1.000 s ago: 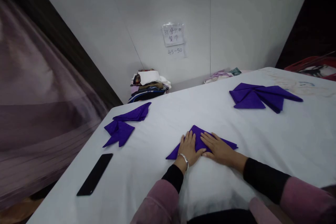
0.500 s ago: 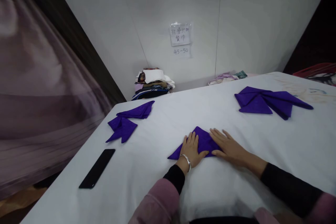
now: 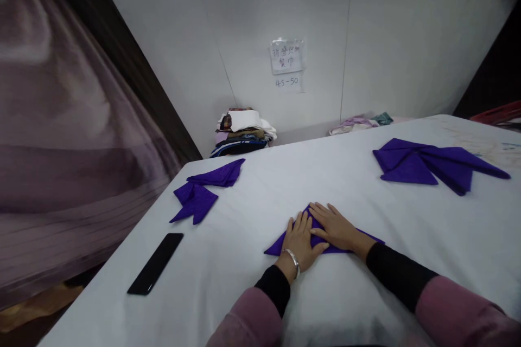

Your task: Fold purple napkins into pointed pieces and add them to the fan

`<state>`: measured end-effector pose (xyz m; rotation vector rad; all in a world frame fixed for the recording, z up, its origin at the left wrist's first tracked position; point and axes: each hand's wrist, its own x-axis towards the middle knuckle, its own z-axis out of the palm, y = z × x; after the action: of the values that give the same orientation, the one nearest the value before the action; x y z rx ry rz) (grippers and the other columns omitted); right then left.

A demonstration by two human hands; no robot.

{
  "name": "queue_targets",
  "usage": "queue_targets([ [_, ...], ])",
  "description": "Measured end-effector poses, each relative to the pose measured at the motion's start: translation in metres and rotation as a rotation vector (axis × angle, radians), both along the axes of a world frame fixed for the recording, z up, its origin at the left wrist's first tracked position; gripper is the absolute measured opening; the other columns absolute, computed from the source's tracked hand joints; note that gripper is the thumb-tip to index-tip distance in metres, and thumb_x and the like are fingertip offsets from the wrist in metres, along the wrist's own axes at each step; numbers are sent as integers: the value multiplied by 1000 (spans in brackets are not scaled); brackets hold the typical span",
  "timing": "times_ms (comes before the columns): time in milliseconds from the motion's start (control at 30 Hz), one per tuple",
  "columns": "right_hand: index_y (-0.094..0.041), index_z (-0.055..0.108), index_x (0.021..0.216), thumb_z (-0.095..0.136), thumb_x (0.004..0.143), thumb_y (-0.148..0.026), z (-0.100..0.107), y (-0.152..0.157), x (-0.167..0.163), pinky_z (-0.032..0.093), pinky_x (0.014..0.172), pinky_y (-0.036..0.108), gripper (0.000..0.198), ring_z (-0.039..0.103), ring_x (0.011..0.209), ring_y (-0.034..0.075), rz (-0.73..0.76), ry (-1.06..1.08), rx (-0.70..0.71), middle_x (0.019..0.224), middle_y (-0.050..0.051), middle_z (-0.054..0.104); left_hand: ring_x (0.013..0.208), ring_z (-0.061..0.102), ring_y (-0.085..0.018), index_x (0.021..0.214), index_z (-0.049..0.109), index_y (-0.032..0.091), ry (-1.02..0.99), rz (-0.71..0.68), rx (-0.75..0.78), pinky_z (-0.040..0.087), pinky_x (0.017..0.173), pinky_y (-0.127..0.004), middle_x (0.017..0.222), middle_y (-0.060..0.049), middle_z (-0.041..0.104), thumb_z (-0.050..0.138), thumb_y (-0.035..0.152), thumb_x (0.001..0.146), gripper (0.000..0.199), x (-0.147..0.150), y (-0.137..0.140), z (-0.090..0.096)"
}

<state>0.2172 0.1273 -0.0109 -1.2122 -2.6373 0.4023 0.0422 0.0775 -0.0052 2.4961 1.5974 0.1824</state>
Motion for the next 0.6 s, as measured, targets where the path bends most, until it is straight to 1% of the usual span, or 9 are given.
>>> queue_targets([
  [133, -20, 21, 143, 25, 87, -63, 1, -1, -1, 11, 108, 49, 71, 16, 135, 26, 4, 6, 6, 147, 9, 22, 138, 6, -25, 142, 17, 11, 38, 96, 11, 8, 111, -51, 149, -11, 14, 20, 68, 82, 83, -25, -15, 2],
  [233, -22, 20, 143, 25, 86, -63, 2, 0, -1, 10, 108, 50, 70, 15, 135, 26, 20, 7, -10, 148, 7, 21, 138, 6, -28, 142, 17, 11, 83, 178, -11, 8, 111, -52, 149, -11, 13, 21, 67, 82, 82, -42, -29, 6],
  [433, -22, 21, 143, 24, 86, -64, 2, 1, 0, 9, 109, 50, 71, 15, 135, 26, 35, 4, -14, 148, 8, 21, 138, 5, -27, 142, 18, 10, 120, 284, -78, 8, 111, -51, 149, -10, 12, 21, 65, 83, 81, -62, -45, 13],
  [500, -21, 21, 143, 23, 86, -64, 2, 1, 0, 10, 109, 50, 71, 15, 135, 26, 33, 3, -7, 148, 8, 21, 138, 7, -26, 141, 20, 9, 125, 335, -87, 8, 111, -50, 149, -10, 13, 22, 64, 84, 79, -70, -47, 11],
  [600, -21, 21, 143, 23, 86, -65, 1, 1, 1, 11, 108, 50, 72, 16, 135, 26, 24, 4, 7, 147, 8, 22, 137, 12, -26, 139, 25, 9, 110, 453, -63, 9, 110, -52, 147, -12, 19, 27, 59, 85, 74, -88, -51, 7],
])
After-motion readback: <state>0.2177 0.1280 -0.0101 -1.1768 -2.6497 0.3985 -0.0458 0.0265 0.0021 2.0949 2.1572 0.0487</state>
